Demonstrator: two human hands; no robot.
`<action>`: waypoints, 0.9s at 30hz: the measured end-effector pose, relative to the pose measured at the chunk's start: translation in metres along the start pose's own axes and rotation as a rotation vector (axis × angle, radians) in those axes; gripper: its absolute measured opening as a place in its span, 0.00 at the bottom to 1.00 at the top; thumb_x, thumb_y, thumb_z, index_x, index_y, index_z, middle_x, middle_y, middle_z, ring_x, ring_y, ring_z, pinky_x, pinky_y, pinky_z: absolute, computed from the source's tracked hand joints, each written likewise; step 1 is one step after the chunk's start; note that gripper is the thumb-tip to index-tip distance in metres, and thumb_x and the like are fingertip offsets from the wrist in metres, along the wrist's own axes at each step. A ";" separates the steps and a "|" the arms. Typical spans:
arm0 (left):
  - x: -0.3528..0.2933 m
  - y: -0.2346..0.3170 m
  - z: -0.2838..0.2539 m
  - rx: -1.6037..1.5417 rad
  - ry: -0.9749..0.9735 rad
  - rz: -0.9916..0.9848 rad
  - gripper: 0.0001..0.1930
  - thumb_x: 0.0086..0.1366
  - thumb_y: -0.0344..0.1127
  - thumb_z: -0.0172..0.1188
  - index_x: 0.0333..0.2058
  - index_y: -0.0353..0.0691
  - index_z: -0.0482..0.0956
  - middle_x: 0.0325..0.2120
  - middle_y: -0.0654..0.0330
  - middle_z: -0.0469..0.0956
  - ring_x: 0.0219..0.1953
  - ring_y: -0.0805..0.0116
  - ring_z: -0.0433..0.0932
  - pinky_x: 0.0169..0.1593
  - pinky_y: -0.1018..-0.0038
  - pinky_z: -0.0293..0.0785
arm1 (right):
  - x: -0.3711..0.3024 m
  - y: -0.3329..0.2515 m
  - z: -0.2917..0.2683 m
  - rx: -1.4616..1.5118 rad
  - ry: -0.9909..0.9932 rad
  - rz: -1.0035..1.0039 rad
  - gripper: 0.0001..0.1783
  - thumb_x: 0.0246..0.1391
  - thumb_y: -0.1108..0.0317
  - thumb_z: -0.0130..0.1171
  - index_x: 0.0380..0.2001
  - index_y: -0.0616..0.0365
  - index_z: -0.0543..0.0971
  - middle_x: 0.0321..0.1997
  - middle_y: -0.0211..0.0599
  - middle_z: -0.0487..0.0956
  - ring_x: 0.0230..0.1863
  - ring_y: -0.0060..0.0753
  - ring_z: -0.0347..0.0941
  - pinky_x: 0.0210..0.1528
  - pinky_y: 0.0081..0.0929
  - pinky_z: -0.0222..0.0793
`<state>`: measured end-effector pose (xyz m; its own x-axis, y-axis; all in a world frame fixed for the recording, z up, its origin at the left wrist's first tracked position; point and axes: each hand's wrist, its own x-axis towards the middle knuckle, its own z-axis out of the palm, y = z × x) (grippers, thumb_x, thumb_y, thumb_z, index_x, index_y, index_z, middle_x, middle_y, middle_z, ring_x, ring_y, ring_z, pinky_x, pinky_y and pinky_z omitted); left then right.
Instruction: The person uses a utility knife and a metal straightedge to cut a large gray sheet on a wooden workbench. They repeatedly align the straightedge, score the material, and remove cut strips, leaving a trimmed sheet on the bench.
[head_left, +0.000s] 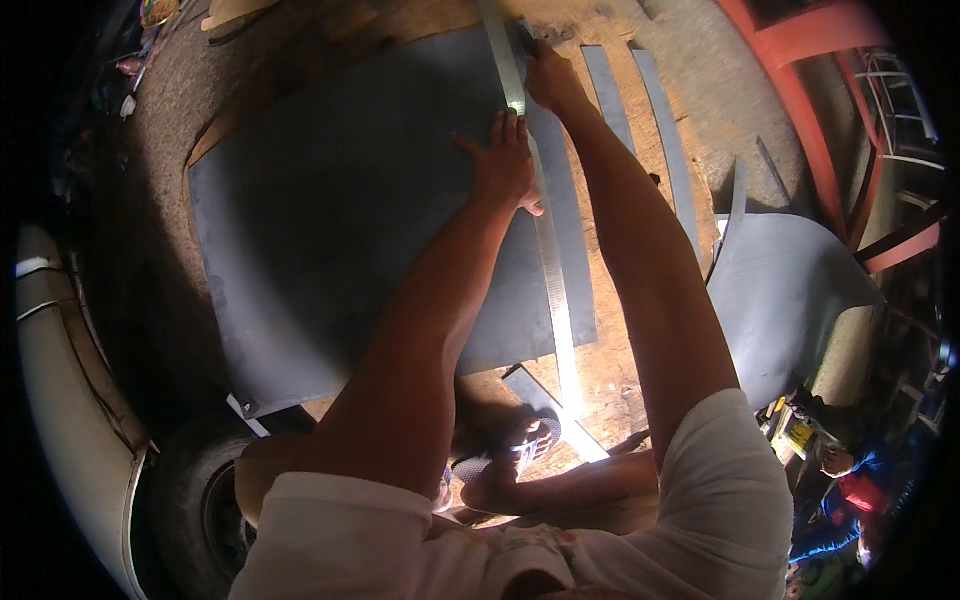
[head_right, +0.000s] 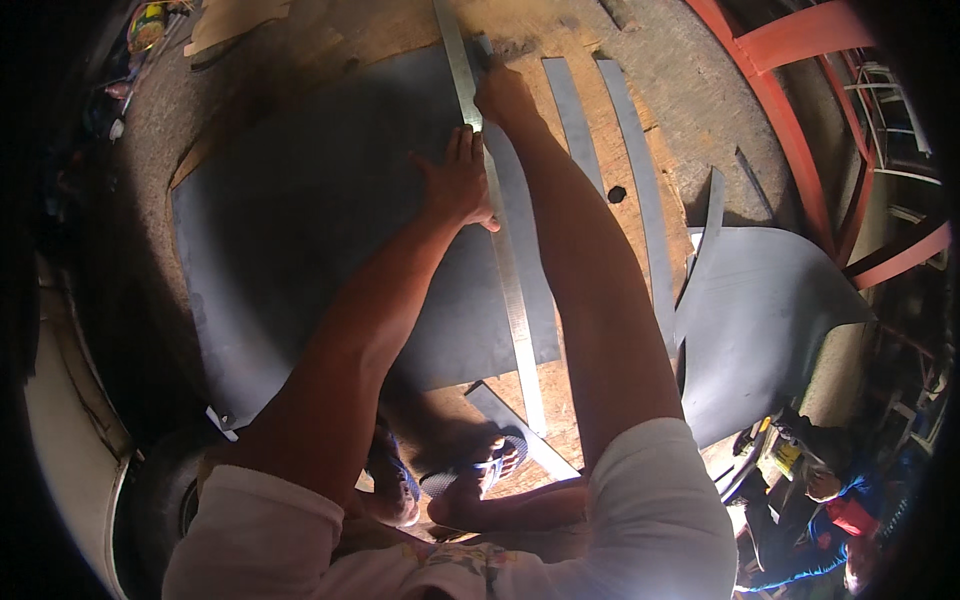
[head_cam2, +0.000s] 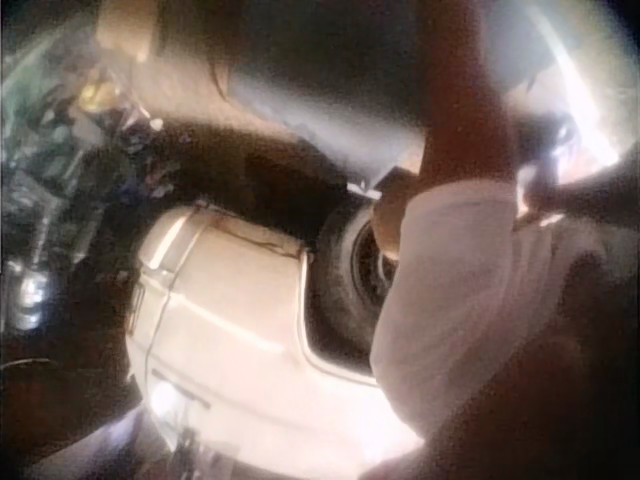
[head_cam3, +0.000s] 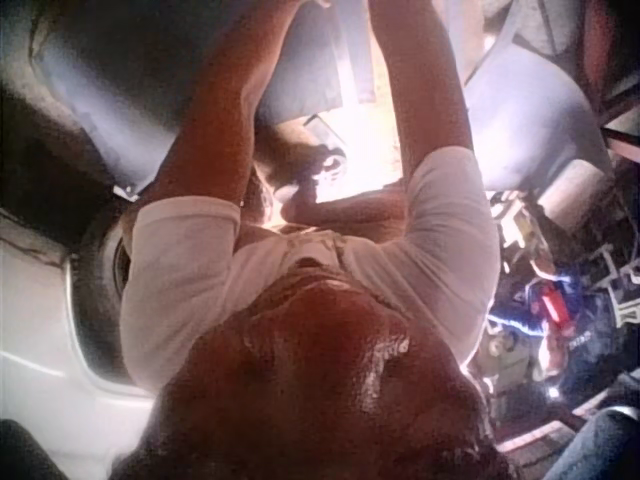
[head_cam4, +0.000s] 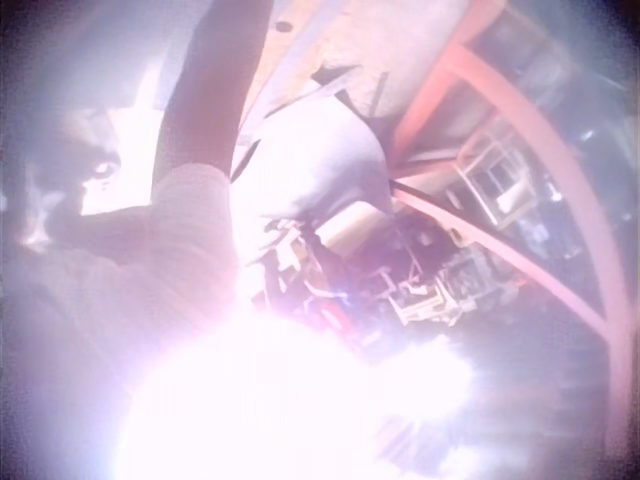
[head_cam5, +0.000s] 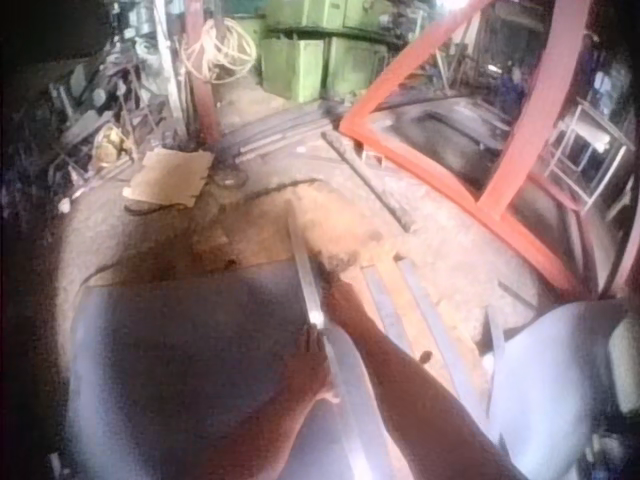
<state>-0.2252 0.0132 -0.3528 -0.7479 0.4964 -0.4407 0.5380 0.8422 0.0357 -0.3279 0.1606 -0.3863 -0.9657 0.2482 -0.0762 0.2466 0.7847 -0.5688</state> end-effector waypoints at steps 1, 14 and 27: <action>0.001 0.001 0.000 -0.004 0.000 0.002 0.75 0.39 0.67 0.80 0.75 0.35 0.43 0.78 0.55 0.42 0.80 0.61 0.40 0.63 0.16 0.55 | 0.008 0.000 0.006 0.008 0.030 0.007 0.22 0.67 0.61 0.50 0.58 0.64 0.71 0.50 0.69 0.80 0.53 0.73 0.77 0.56 0.59 0.73; 0.002 -0.004 -0.008 0.014 -0.130 -0.013 0.75 0.42 0.66 0.79 0.76 0.36 0.38 0.79 0.57 0.36 0.80 0.61 0.36 0.63 0.17 0.55 | 0.017 -0.021 0.020 0.014 -0.046 0.104 0.23 0.61 0.63 0.53 0.55 0.67 0.74 0.52 0.71 0.80 0.55 0.71 0.78 0.58 0.56 0.74; 0.009 0.010 -0.003 -0.020 -0.053 0.037 0.77 0.39 0.64 0.81 0.75 0.33 0.39 0.79 0.53 0.38 0.80 0.56 0.37 0.61 0.17 0.58 | 0.062 0.007 0.022 -0.277 -0.156 0.042 0.25 0.51 0.68 0.64 0.53 0.67 0.78 0.53 0.61 0.82 0.56 0.63 0.79 0.55 0.51 0.79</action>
<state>-0.2276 0.0266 -0.3538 -0.7057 0.5156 -0.4859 0.5565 0.8279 0.0704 -0.3875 0.1684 -0.4131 -0.9498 0.2102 -0.2319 0.2784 0.9059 -0.3190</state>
